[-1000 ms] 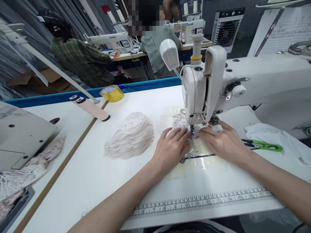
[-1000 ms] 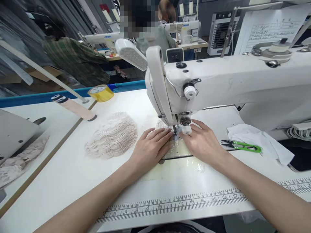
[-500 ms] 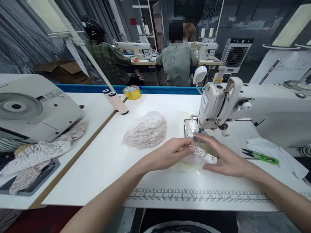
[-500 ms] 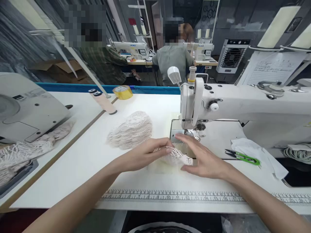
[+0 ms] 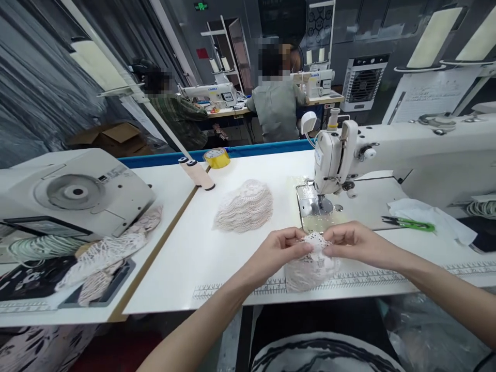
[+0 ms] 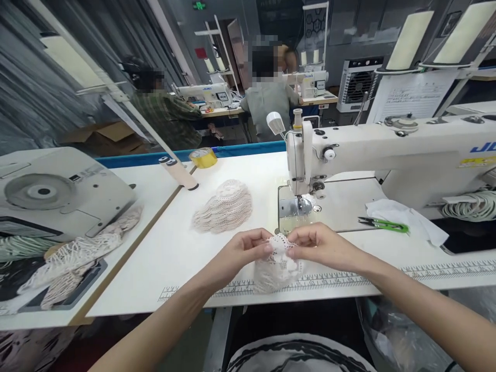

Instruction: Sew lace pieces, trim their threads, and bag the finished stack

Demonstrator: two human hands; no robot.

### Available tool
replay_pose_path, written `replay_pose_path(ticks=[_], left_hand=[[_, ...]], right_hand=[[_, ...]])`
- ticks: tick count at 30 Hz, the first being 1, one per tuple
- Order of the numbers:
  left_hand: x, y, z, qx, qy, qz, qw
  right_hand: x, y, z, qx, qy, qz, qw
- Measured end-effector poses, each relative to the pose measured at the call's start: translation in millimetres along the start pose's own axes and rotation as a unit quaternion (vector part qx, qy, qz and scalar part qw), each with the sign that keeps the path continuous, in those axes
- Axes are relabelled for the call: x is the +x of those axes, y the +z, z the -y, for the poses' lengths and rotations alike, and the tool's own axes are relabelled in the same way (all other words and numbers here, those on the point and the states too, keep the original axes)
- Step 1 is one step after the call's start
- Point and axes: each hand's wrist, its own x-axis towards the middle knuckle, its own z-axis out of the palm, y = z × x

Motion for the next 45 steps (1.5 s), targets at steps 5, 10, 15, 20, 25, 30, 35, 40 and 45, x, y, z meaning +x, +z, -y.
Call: replay_pose_path(ticks=[5, 10, 15, 20, 25, 30, 35, 40, 45], left_hand=[[-6.8, 7.8, -3.5, -0.008, 0.021, -0.06, 0.998], [-15.9, 3.4, -2.4, 0.033, 0.03, -0.072, 0.996], [-23.0, 8.6, -3.0, 0.135, 0.113, -0.117, 0.977], [-37.0, 24.9, 3.1, 0.512, 0.508, -0.148, 0.677], [-42.6, 35.5, 12.3, 0.62, 0.576, -0.111, 0.521], [-41.5, 34.9, 16.6, 0.63, 0.576, -0.109, 0.51], [-42.0, 32.2, 18.9, 0.63, 0.575, -0.109, 0.51], [-43.4, 30.8, 21.7, 0.637, 0.563, -0.103, 0.516], [-43.1, 31.3, 23.8, 0.632, 0.562, -0.1, 0.524]], right_hand=[[-7.8, 6.6, 3.5, 0.0, -0.003, -0.009, 1.0], [-13.9, 8.3, 4.9, 0.015, -0.003, -0.005, 1.0], [-15.9, 13.7, 7.5, -0.063, -0.024, -0.051, 0.996], [-18.9, 22.4, 9.9, -0.109, -0.038, -0.134, 0.984], [-22.1, 24.4, 12.1, 0.066, -0.011, -0.134, 0.989], [-22.9, 23.5, 15.0, 0.077, 0.008, -0.141, 0.987], [-21.6, 24.0, 20.3, 0.075, 0.012, -0.133, 0.988], [-20.7, 24.3, 23.9, 0.067, 0.003, -0.128, 0.989], [-21.4, 25.3, 26.7, 0.039, -0.011, -0.127, 0.991]])
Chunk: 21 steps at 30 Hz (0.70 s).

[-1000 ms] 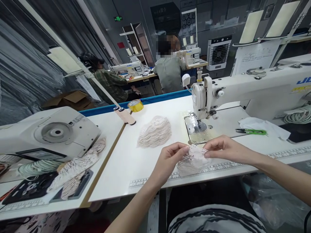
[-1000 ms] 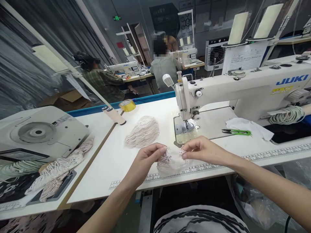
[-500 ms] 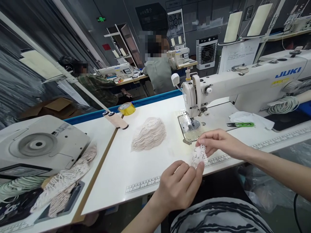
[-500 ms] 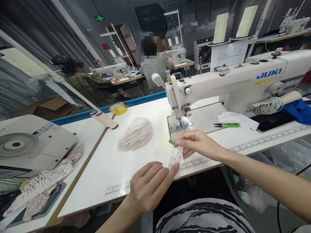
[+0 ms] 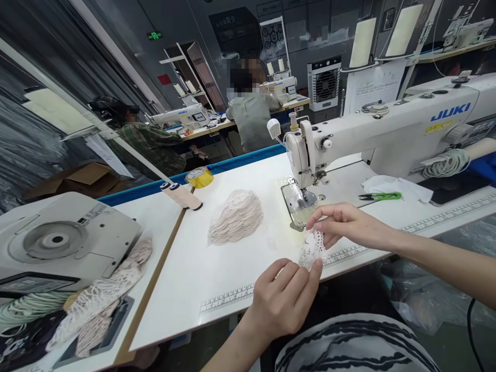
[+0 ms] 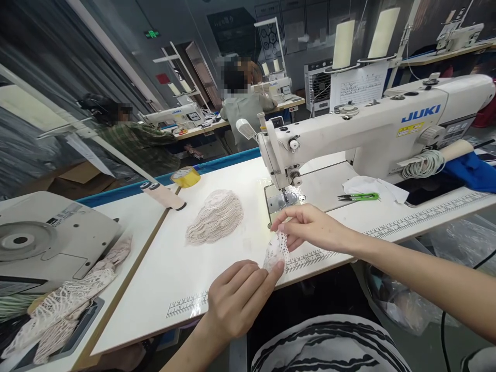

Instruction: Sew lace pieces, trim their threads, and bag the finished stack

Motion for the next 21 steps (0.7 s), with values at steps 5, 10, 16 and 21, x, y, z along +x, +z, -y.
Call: replay_pose_path(ticks=[5, 10, 16, 21], left_hand=[[0.4, 1.2, -0.9, 0.009, -0.001, 0.0, 1.0], [-1.2, 3.4, -1.3, 0.013, -0.008, -0.005, 1.0], [-2.0, 5.7, -2.8, -0.003, -0.003, -0.003, 1.0], [-2.1, 7.2, -3.5, -0.007, 0.009, -0.011, 1.0]], right_hand=[[-0.6, -0.8, -1.1, -0.017, -0.012, 0.007, 1.0], [-0.4, -0.6, -1.6, -0.02, -0.017, 0.013, 1.0], [0.4, 0.8, -1.5, -0.032, -0.027, 0.016, 0.999], [2.3, 3.7, -1.5, -0.04, -0.043, 0.033, 0.998]])
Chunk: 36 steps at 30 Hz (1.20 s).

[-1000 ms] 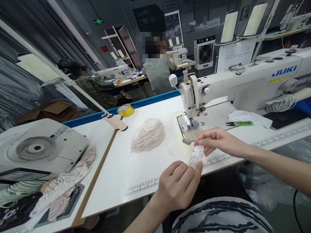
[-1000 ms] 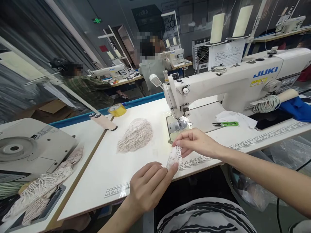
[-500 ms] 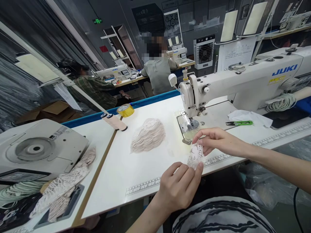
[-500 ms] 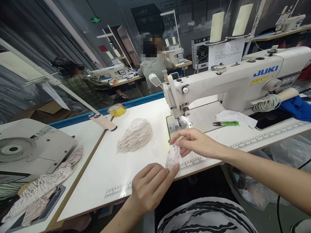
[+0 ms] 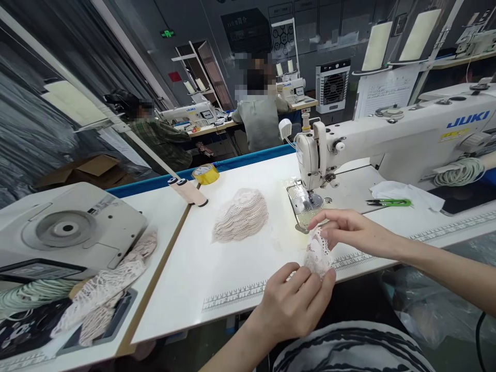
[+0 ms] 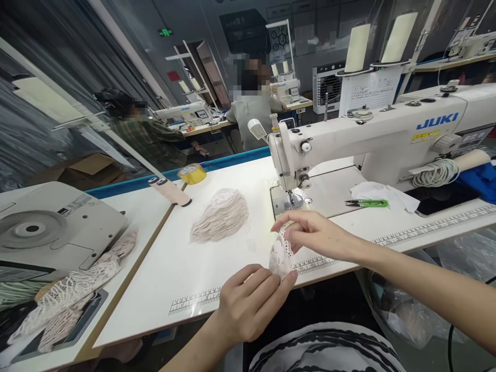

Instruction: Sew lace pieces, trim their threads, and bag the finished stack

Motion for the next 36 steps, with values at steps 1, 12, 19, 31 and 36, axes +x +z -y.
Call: replay_pose_path(ticks=[1, 12, 19, 31, 36], left_hand=[[-0.2, 0.1, -0.1, -0.001, -0.001, 0.003, 1.0], [-2.2, -0.6, 0.8, 0.005, -0.01, 0.005, 1.0], [-3.2, 1.8, 0.3, 0.013, -0.013, -0.008, 1.0], [-0.3, -12.5, 46.1, -0.241, -0.348, -0.038, 0.905], [7.7, -12.5, 74.4, -0.479, -0.474, 0.169, 0.719]], right_hand=[[0.5, 0.8, 0.3, 0.002, 0.0, 0.004, 1.0], [5.0, 2.4, -1.2, 0.023, 0.002, 0.022, 0.999], [7.3, 2.1, -3.3, -0.009, 0.015, 0.02, 1.0], [12.6, 3.9, -2.3, -0.02, 0.017, 0.036, 0.999], [16.3, 6.9, 0.1, -0.023, 0.016, 0.04, 0.999]])
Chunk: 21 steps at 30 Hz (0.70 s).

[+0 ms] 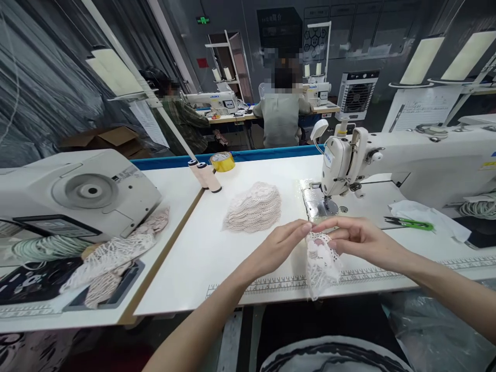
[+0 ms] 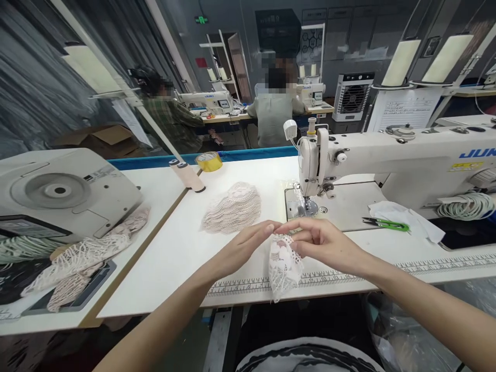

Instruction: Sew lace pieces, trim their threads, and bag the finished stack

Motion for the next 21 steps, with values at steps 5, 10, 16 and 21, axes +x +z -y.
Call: replay_pose_path(ticks=[5, 10, 16, 21], left_hand=[[1.1, -12.9, -0.8, -0.098, -0.059, 0.047, 0.992], [-20.7, -27.9, 13.1, -0.178, -0.119, 0.069, 0.974], [-43.7, -51.3, 30.2, -0.243, -0.112, -0.092, 0.959], [-8.8, -105.4, 13.5, -0.11, -0.007, -0.288, 0.951]], right_hand=[[4.8, 0.6, 0.2, -0.024, -0.01, -0.011, 1.0], [9.8, -0.2, -1.7, -0.05, -0.045, -0.008, 0.998], [30.6, 13.1, 0.1, -0.081, -0.056, -0.012, 0.995], [77.0, 26.4, 22.7, -0.07, -0.167, -0.143, 0.973]])
